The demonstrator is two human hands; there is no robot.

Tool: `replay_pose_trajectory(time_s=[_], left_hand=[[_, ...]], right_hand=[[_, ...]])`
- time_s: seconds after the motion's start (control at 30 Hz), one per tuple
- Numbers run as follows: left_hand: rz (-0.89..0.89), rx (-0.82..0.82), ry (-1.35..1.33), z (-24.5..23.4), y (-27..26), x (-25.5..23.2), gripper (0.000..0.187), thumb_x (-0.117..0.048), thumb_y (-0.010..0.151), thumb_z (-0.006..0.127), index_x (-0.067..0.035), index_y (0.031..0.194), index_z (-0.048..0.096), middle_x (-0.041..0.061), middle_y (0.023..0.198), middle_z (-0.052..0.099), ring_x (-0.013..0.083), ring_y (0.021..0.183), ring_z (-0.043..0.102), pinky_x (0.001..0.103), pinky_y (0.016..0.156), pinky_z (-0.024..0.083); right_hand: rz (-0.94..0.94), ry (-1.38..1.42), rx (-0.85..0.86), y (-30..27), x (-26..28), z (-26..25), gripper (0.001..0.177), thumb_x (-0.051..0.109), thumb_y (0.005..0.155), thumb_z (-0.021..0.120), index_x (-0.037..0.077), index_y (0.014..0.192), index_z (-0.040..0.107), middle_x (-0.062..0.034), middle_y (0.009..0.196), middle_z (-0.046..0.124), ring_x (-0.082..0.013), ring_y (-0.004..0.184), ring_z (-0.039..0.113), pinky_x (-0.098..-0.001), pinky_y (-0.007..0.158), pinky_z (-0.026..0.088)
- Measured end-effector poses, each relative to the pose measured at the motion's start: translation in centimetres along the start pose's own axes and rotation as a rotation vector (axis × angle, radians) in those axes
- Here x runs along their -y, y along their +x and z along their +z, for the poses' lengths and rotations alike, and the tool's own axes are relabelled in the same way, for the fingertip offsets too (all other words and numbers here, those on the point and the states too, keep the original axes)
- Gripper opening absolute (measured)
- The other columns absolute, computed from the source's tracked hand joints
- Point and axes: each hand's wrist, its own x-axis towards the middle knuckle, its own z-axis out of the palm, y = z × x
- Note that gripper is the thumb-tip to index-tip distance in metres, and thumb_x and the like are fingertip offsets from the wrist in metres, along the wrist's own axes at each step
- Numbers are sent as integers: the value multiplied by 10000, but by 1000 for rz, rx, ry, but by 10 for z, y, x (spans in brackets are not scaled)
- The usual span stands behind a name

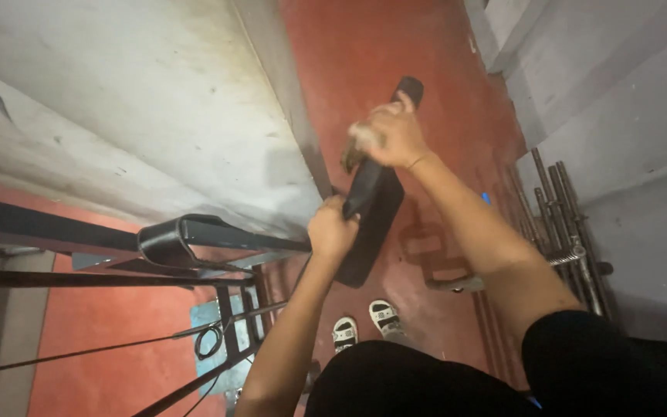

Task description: Wiping down weight bars, machine seats, and metal handles with a cloth in a gym setting.

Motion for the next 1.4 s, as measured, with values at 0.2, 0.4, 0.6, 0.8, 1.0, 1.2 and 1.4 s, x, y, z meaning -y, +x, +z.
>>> replay_pose_trajectory(time_s=[0.2,0.4,0.6,0.8,1.0,1.2,1.4], left_hand=[[-15,-6,-4,-24,2,12,371,-187,698,824,-65,1026,703,176,1026,721,418,948,676,523,799,530],[-16,197,48,-2,-11,14,414,-193,758,805,-103,1120,625,161,1155,695,406,1089,662,518,909,528],[-97,95,59,33,-5,9,809,-142,650,832,21,1289,363,345,1485,377,505,1320,473,487,1039,488],[-45,227,235,-1,36,-58,1142,-407,649,878,-48,1548,271,253,1389,541,437,1233,540,573,960,456],[106,3,194,34,50,0,267,-367,878,726,-128,996,715,195,828,745,404,770,731,524,725,588],[160,-72,115,-35,28,-68,513,-225,724,802,-24,1183,694,231,734,717,445,697,714,560,644,563],[155,23,87,-77,7,-108,479,-409,670,929,-69,954,747,225,790,721,444,790,702,552,709,552]], right_hand=[[-73,-78,30,20,18,-40,422,442,708,778,197,1049,725,-58,1155,712,-308,1176,639,-586,1076,317],[568,936,-406,-10,-96,46,496,271,861,764,99,1282,566,-59,1223,626,-188,1176,621,-395,1054,506],[787,718,-579,-23,-24,51,443,148,834,761,32,1243,637,-75,1152,688,-188,1078,669,-358,961,528],[810,635,-592,-35,46,78,366,92,836,723,28,1196,692,-75,1032,724,-198,923,685,-364,832,573],[708,1223,-518,-65,96,48,551,137,885,675,30,1382,463,-49,1309,595,-136,1210,580,-341,1011,515],[567,1067,-646,-55,72,28,462,167,961,615,4,1378,501,-110,1257,628,-213,1190,613,-384,1083,492],[646,1078,-761,-88,51,-5,513,160,924,650,22,1391,491,-91,1292,593,-221,1204,588,-388,1068,487]])
